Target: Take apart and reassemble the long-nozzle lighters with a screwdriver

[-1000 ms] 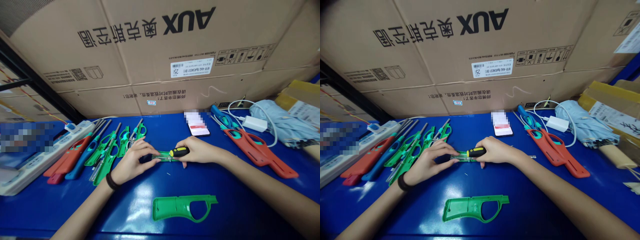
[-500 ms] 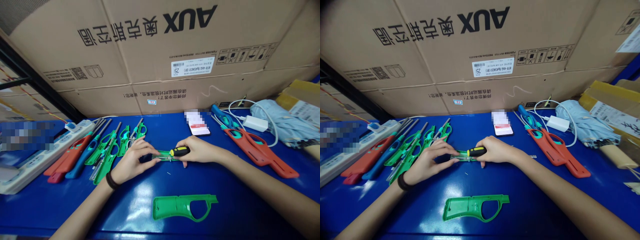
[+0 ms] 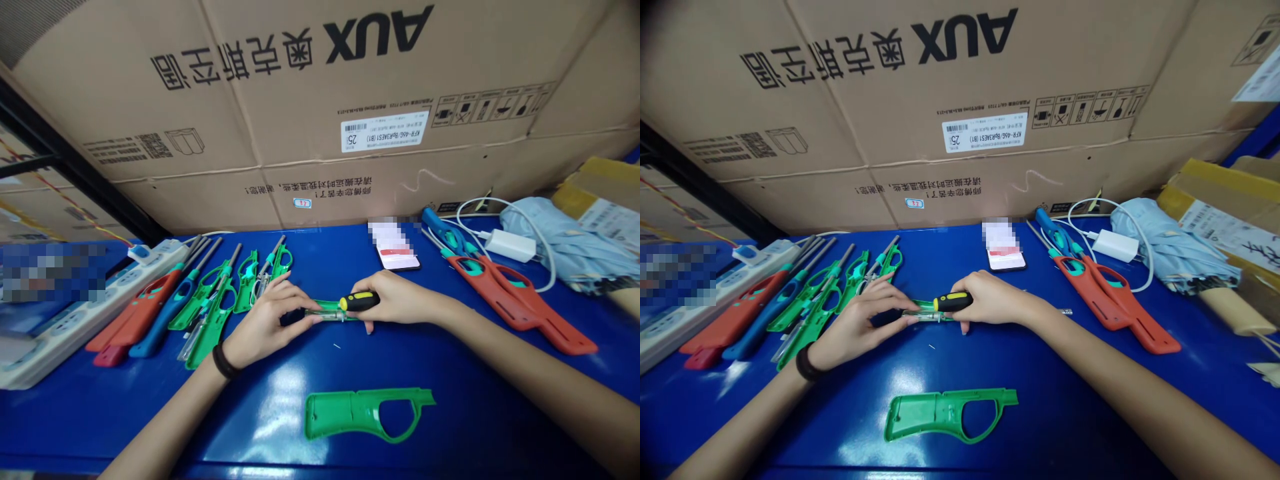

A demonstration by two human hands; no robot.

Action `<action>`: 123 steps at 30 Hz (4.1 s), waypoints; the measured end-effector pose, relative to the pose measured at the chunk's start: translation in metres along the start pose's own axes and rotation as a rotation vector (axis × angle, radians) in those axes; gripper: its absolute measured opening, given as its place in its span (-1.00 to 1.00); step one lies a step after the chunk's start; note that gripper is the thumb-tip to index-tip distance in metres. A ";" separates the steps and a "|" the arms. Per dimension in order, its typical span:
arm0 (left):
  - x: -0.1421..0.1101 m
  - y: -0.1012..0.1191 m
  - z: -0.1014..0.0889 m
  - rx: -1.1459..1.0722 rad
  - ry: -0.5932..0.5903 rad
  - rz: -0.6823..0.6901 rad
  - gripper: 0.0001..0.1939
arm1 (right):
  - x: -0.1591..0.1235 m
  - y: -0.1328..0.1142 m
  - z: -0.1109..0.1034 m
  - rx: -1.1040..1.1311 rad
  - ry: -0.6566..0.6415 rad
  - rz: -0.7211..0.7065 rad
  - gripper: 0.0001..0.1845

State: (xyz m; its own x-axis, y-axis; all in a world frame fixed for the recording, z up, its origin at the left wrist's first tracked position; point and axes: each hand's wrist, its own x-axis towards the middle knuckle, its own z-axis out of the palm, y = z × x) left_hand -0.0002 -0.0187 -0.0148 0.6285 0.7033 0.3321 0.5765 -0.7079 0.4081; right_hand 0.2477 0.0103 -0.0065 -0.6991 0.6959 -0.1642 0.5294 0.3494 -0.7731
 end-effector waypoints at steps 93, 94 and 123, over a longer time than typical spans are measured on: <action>0.003 0.000 -0.002 0.107 0.073 0.068 -0.84 | 0.002 0.013 0.005 0.090 0.064 -0.014 -0.87; 0.003 0.000 -0.002 0.109 0.075 0.070 -0.84 | 0.001 0.013 0.005 0.093 0.064 -0.014 -0.87; 0.003 0.000 0.005 0.091 0.157 0.108 -0.83 | 0.003 0.016 0.006 0.107 0.088 -0.023 -0.84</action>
State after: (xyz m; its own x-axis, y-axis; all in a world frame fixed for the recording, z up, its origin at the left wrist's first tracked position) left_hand 0.0039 -0.0175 -0.0177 0.6043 0.6192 0.5015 0.5593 -0.7779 0.2865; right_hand 0.2514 0.0139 -0.0231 -0.6635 0.7422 -0.0951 0.4557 0.3001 -0.8380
